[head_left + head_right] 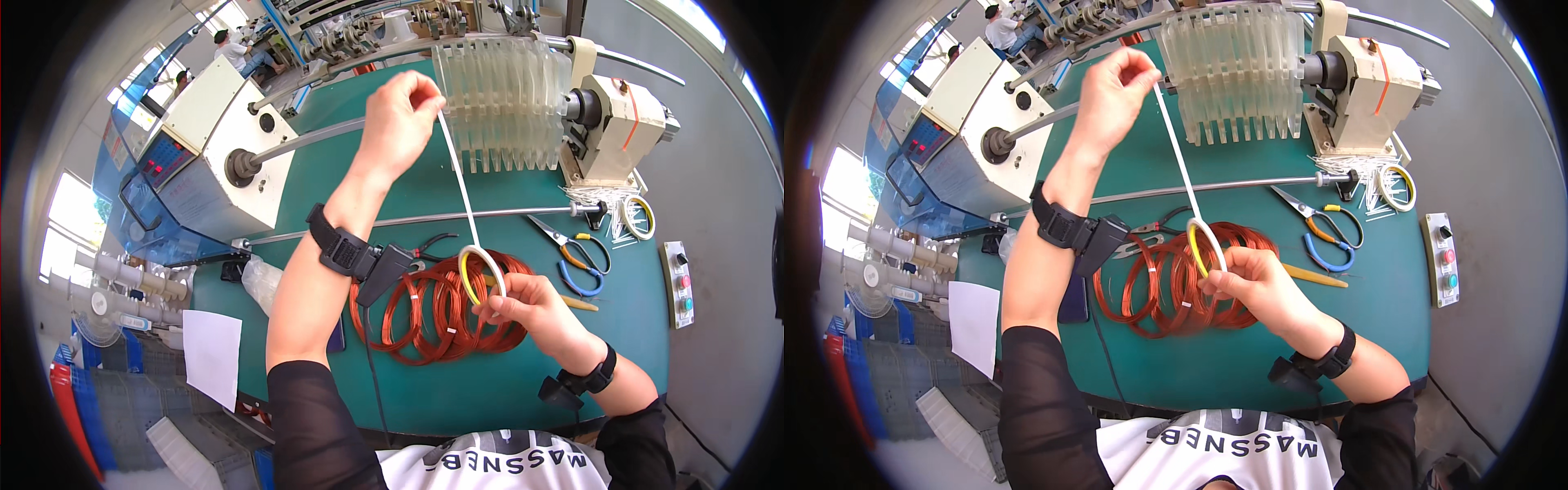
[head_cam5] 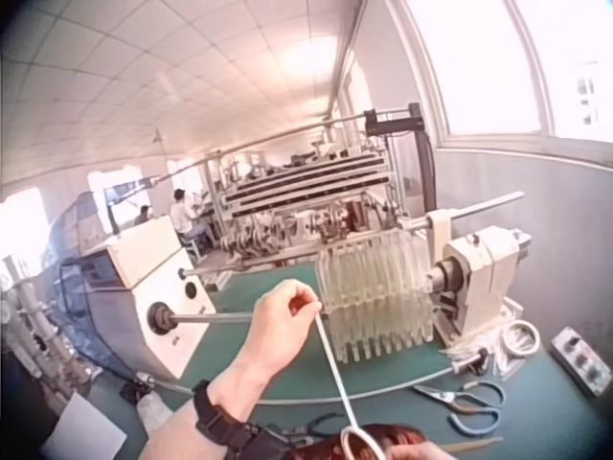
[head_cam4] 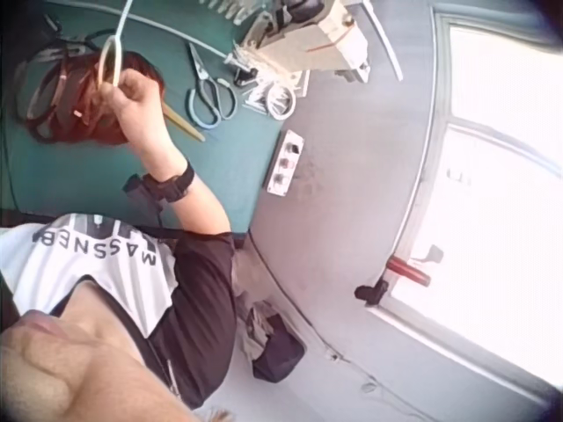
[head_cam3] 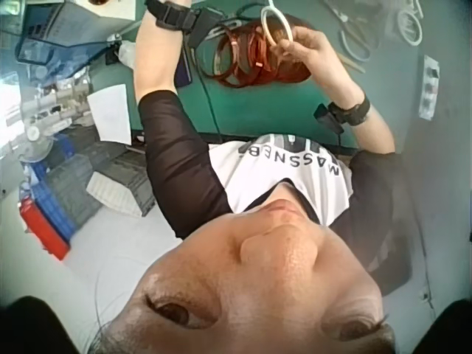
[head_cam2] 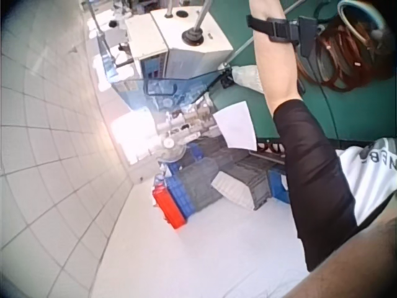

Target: Winding copper wire onto components using a specialized machine and securing it with zip ties.

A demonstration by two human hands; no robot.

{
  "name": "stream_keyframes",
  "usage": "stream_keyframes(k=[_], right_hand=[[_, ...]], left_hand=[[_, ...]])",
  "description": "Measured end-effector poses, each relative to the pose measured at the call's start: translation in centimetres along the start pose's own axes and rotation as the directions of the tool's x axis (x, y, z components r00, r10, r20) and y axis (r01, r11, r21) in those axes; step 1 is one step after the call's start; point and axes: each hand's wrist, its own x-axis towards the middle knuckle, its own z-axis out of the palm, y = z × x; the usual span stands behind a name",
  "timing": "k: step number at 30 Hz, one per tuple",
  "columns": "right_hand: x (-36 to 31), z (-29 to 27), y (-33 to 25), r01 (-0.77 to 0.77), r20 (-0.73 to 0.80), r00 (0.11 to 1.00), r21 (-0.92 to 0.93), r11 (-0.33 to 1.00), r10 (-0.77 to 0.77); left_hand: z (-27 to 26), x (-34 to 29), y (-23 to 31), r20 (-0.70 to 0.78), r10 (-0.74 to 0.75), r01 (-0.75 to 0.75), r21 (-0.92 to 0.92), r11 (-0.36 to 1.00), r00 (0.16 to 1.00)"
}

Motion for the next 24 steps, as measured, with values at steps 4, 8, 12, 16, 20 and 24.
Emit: stream_keyframes(k=[4, 8, 12, 16, 20, 24], right_hand=[[2.1, 1.0, -3.2, 0.043, 0.051, 0.998, 0.074, 0.996, -0.047], [4.5, 2.8, -7.2, 0.149, 0.165, 0.974, 0.065, 0.987, -0.158], [4.2, 3.6, -8.2, 0.263, 0.076, 0.959, 0.123, 0.957, -0.274], [3.8, 1.9, -1.6, 0.139, 0.016, 0.99, 0.046, 0.989, -0.139], [3.0, 0.6, 1.1, 0.076, -0.09, 0.993, 0.056, 0.996, -0.071], [3.9, 0.3, 0.9, 0.115, -0.14, 0.985, 0.108, 0.988, -0.1]], left_hand=[[-3.5, 3.0, 1.7, -0.089, 0.275, -0.25, 0.221, 0.943, 0.957], [-8.5, 6.1, 8.2, 0.049, 0.185, -0.189, 0.404, 0.895, 0.981], [-6.5, 7.5, 9.7, 0.134, 0.339, -0.364, 0.366, 0.856, 0.931], [-2.2, 5.1, 1.8, 0.044, 0.389, -0.382, 0.317, 0.868, 0.92], [0.2, 3.9, -0.5, 0.021, 0.349, -0.344, 0.235, 0.909, 0.937], [1.6, 4.8, -1.5, 0.005, 0.333, -0.324, 0.249, 0.913, 0.943]])
